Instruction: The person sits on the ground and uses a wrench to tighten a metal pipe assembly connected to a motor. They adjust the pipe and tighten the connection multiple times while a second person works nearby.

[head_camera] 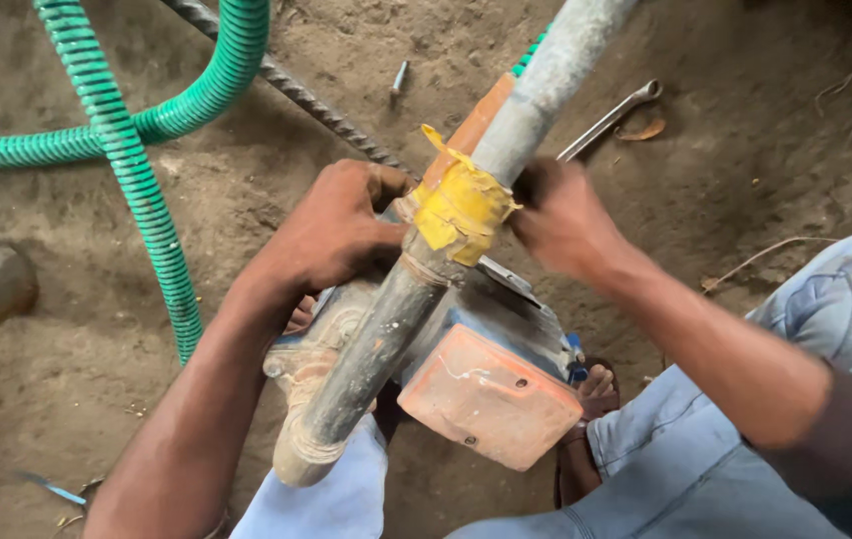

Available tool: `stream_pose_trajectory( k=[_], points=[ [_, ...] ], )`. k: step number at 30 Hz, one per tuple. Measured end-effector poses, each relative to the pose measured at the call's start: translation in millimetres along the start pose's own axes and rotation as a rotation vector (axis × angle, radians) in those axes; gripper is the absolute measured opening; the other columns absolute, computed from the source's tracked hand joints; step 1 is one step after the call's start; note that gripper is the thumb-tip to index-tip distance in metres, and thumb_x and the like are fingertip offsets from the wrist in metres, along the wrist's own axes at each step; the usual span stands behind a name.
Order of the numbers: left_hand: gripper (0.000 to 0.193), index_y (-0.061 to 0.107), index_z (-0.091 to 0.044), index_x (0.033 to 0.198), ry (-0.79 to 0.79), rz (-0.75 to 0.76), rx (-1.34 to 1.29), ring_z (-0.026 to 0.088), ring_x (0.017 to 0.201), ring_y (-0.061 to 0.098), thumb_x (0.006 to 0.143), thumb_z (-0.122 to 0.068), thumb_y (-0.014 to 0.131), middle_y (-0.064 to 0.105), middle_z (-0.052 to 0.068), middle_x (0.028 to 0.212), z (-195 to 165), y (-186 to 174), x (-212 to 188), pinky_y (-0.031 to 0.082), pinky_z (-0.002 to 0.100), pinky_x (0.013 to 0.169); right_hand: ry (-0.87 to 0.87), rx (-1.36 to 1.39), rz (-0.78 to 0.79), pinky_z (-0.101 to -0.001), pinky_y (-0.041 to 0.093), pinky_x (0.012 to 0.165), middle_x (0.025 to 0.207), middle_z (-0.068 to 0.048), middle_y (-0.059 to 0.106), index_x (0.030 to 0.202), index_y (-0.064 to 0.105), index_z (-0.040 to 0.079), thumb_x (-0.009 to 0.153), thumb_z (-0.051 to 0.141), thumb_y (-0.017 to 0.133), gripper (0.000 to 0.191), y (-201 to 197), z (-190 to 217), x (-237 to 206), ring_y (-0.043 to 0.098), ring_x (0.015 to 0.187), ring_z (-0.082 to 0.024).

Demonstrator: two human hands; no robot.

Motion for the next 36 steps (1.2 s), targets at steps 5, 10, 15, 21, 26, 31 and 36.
stream_pose_trajectory(
  k=[5, 10, 15, 21, 26, 31, 36],
  points=[
    [0.04, 0.076, 0.003, 0.097, 0.066, -0.029, 0.038, 0.007, 0.058, 0.061, 0.075, -0.029, 0.076, 0.07, 0.005, 0.068, 5.0, -8.5, -2.7, 0.054, 0.03, 0.051, 0.016, 0.841, 0.08, -0.027, 0.055, 0.089, 0.109, -0.001, 0.075, 0.114, 0.072, 0.004, 0.089, 0.001, 0.068, 0.025, 24.8, 32.4, -52.6, 0.067, 0.098, -0.007],
    [0.039, 0.075, 0.003, 0.092, -0.031, -0.028, 0.006, 0.009, 0.055, 0.063, 0.071, -0.03, 0.076, 0.07, 0.004, 0.064, 14.7, -8.0, -6.8, 0.056, 0.033, 0.049, -0.06, 0.798, 0.102, -0.029, 0.056, 0.091, 0.11, -0.006, 0.077, 0.114, 0.073, -0.004, 0.091, 0.001, 0.072, 0.024, 38.8, 43.0, -47.3, 0.069, 0.099, -0.01],
    [0.041, 0.074, 0.005, 0.086, 0.031, -0.071, 0.085, 0.009, 0.057, 0.06, 0.072, -0.034, 0.077, 0.067, 0.006, 0.063, 10.0, -10.3, -9.4, 0.052, 0.034, 0.052, -0.016, 0.787, 0.133, -0.0306, 0.058, 0.091, 0.112, -0.008, 0.077, 0.114, 0.074, -0.004, 0.085, -0.002, 0.074, 0.029, 46.9, 42.3, -49.1, 0.07, 0.099, -0.012],
    [0.044, 0.076, 0.002, 0.092, 0.121, -0.12, 0.252, 0.016, 0.055, 0.058, 0.072, -0.037, 0.077, 0.064, 0.014, 0.061, -10.9, -23.6, -15.3, 0.048, 0.039, 0.053, -0.08, 0.793, 0.028, -0.0302, 0.059, 0.09, 0.113, -0.009, 0.076, 0.118, 0.071, -0.003, 0.086, -0.002, 0.077, 0.032, 42.1, 57.7, -50.0, 0.071, 0.099, -0.013],
    [0.043, 0.076, 0.002, 0.094, 0.168, -0.172, 0.268, 0.02, 0.061, 0.071, 0.076, -0.036, 0.074, 0.068, 0.019, 0.068, -33.7, -19.4, -19.8, 0.054, 0.039, 0.064, -0.043, 1.194, -0.153, -0.0347, 0.06, 0.093, 0.113, -0.011, 0.075, 0.119, 0.069, -0.005, 0.088, -0.005, 0.075, 0.032, 40.7, 45.6, -56.3, 0.073, 0.101, -0.019],
    [0.04, 0.075, 0.001, 0.097, 0.148, -0.243, 0.242, 0.023, 0.07, 0.077, 0.076, -0.033, 0.075, 0.07, 0.023, 0.074, -37.0, -11.7, -21.7, 0.057, 0.039, 0.068, -0.15, 1.139, -0.153, -0.0334, 0.058, 0.099, 0.116, -0.013, 0.074, 0.121, 0.069, -0.007, 0.093, -0.005, 0.074, 0.028, 37.8, 38.6, -78.7, 0.071, 0.106, -0.019],
    [0.045, 0.077, -0.001, 0.094, 0.125, -0.275, 0.243, 0.027, 0.073, 0.076, 0.076, -0.042, 0.079, 0.071, 0.023, 0.076, -29.2, -4.0, -24.7, 0.057, 0.04, 0.07, -0.18, 0.995, -0.157, -0.0353, 0.057, 0.102, 0.122, -0.01, 0.069, 0.124, 0.064, -0.001, 0.087, -0.01, 0.074, 0.039, 44.2, 43.1, -96.0, 0.068, 0.114, -0.02]
  ],
)
Point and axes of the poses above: each hand's wrist, its own x-axis towards the middle knuckle, its own y-axis out of the palm, z = x × y, the point moved 7 cm from there along x, towards the middle knuckle
